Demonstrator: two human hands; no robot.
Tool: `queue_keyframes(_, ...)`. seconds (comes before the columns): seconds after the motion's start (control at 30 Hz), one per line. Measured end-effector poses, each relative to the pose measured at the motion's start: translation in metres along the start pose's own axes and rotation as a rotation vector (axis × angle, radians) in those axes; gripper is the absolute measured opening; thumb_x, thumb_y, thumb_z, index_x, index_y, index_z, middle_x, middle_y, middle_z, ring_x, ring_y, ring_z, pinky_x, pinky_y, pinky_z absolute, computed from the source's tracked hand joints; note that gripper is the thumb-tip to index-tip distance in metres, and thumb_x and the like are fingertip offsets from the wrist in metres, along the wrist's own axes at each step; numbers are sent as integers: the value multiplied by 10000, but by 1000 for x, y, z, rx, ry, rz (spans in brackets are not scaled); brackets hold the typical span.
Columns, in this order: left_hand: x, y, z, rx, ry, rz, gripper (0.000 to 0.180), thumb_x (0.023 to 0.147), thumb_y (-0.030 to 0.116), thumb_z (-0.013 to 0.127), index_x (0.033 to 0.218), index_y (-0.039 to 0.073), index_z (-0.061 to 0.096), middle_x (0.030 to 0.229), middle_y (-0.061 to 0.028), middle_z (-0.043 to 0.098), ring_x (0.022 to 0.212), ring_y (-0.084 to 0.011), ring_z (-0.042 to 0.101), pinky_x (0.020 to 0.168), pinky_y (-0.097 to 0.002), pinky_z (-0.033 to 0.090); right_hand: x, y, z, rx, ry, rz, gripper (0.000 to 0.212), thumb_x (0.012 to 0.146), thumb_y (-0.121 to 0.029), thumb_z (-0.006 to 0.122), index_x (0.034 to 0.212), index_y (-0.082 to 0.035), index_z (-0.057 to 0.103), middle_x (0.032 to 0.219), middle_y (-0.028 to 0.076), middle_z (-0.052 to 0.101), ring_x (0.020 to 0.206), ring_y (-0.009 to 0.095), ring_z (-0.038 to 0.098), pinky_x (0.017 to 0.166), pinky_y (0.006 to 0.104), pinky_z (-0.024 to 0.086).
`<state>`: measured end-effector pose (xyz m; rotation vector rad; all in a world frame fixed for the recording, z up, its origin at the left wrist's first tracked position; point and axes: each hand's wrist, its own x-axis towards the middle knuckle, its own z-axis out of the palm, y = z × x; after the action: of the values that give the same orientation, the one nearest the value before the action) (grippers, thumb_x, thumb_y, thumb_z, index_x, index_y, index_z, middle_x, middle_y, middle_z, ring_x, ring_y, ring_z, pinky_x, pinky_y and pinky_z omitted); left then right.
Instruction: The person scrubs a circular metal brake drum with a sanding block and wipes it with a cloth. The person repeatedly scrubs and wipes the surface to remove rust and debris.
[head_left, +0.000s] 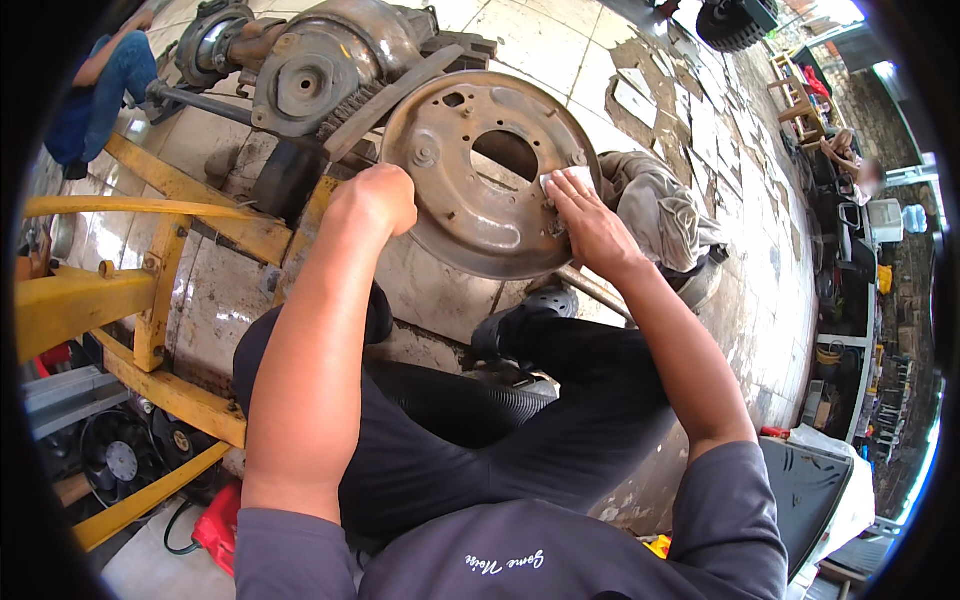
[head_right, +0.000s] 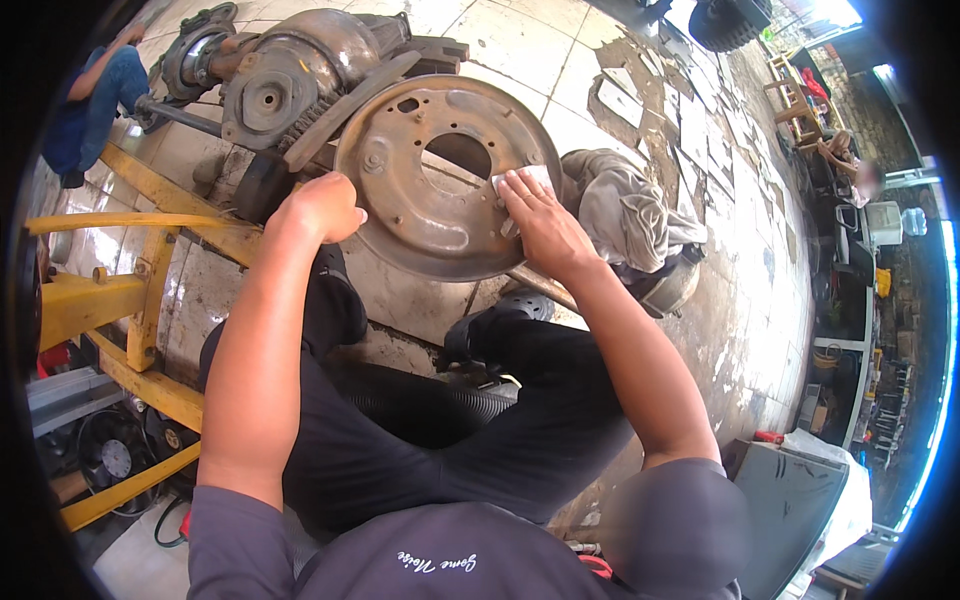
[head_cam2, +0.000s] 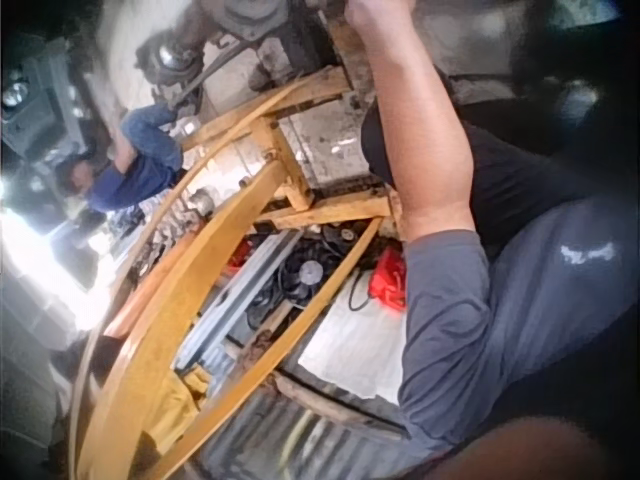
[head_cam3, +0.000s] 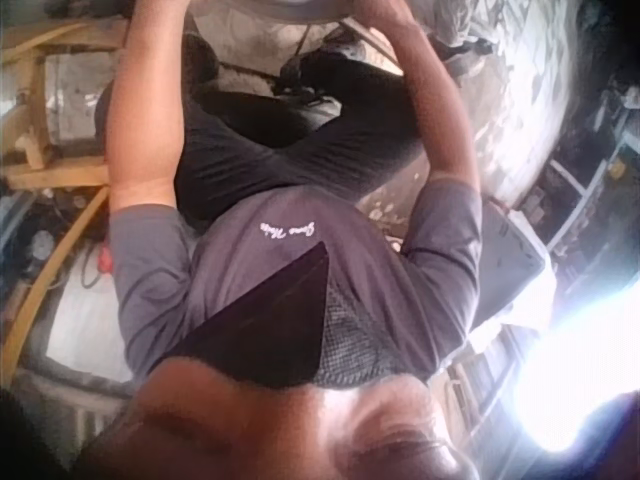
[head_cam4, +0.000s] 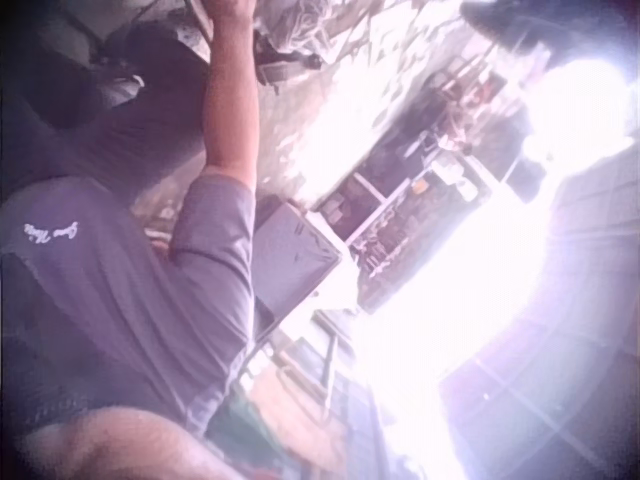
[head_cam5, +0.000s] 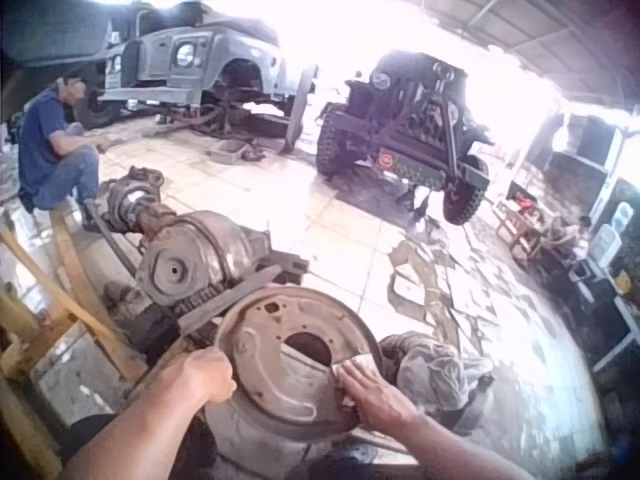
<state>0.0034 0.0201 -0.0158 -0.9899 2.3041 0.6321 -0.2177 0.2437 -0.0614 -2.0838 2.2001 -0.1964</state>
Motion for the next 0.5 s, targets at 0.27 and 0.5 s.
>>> queue_keyframes(0.27,-12,8,-8,-2,-14,-29,444,941,317,625,1182,-56,635,1317,-228,579,1223,-371,561,1034,-435,463,-9,-8,-4,-13,-18,38,603,820,66,491,1417,55,405,1489,237,406,1420,368,346,1176,449,300)
queue_keyframes(0.5,-9,7,-4,-3,-20,-31,430,946,306,617,1188,-49,635,1308,-216,591,1216,-366,569,1026,-435,470,-26,-8,0,-59,-59,98,612,827,76,473,1432,58,384,1497,250,390,1429,375,329,1180,452,281)
